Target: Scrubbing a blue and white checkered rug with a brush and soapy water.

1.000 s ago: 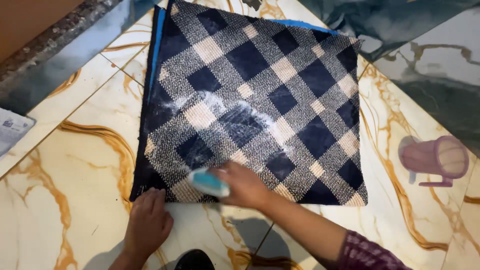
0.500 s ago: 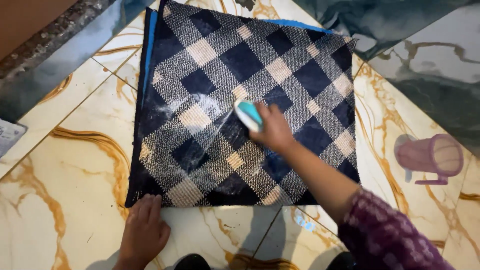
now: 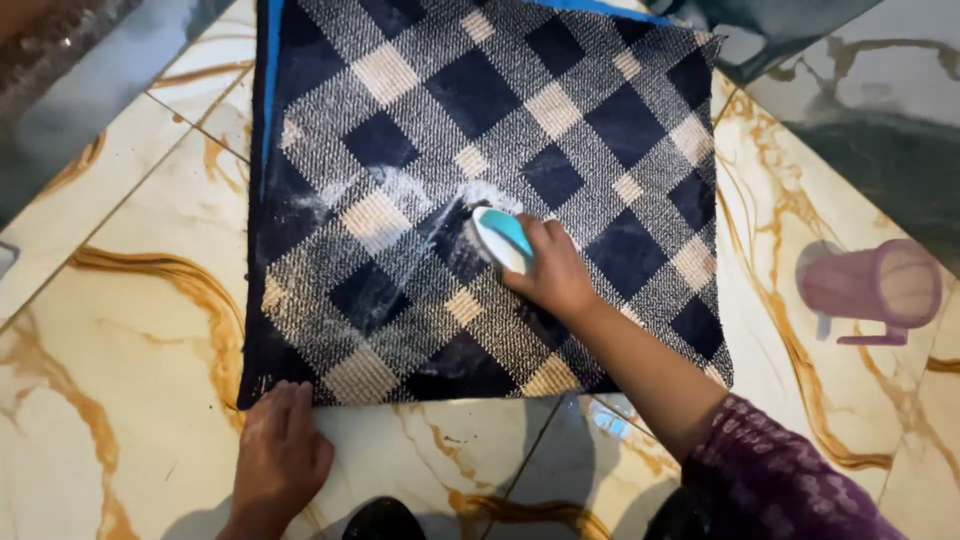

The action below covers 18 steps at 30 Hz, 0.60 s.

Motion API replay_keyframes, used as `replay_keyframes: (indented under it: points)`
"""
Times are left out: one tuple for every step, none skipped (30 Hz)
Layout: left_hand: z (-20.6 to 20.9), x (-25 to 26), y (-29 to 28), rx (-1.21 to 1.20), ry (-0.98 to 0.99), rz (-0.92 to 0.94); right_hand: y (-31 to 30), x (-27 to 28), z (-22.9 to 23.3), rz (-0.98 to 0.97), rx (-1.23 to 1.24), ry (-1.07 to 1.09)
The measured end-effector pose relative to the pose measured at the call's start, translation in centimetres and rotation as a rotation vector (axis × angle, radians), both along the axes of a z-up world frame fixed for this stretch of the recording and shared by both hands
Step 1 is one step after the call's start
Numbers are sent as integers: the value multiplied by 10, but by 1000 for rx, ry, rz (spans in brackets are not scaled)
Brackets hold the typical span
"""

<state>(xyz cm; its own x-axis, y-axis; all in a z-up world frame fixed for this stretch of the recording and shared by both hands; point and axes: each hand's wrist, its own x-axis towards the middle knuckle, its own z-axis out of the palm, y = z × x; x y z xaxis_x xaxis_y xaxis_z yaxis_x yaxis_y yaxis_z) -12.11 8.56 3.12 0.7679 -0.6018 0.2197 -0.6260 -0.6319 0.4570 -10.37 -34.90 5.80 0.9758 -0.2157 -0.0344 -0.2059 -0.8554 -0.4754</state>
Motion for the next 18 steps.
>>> replay_keyframes:
  points:
    - [1,6,-2,-7,-6,-2,2,0,4,-2,-7,-6]
    - [1,11,-4,-2,3,7,5,1,9,-11,-4,-13]
    - [4,8,-3,9,28,19,9,-6,11,-17,4,-4]
    - [5,2,-2,9,37,21,24,-13,17,-15,4,5]
    - [7,2,-3,19,50,26,36,-16,23,-64,78,6]
    - [8,4,-4,29,64,32,48,-19,29,-112,152,7]
    - [7,6,-3,27,60,21,54,-32,19,-123,150,2]
    - [6,8,-3,46,82,44,59,-45,9,54,180,6]
    - [3,8,-4,65,110,61,64,-61,-1,224,209,17]
    - [5,12,-7,63,114,43,46,-66,-11,206,207,19]
    - [7,14,-6,77,140,34,31,-72,-22,122,163,-2]
    - [10,15,-4,91,166,25,16,-78,-33,38,118,-22]
    - [11,19,-1,95,166,15,-14,-77,-23,28,122,-21]
    - [12,22,2,98,147,-40,-44,-76,-13,-67,0,-3]
    - [14,26,5,97,122,-93,-75,-75,-2,-160,-124,10]
    - [9,35,17,99,117,-100,-81,-79,12,-167,-122,5]
    - [2,45,24,152,154,-125,-91,-84,29,-154,-112,42]
    - [-6,55,31,205,190,-149,-101,-89,45,-141,-101,80]
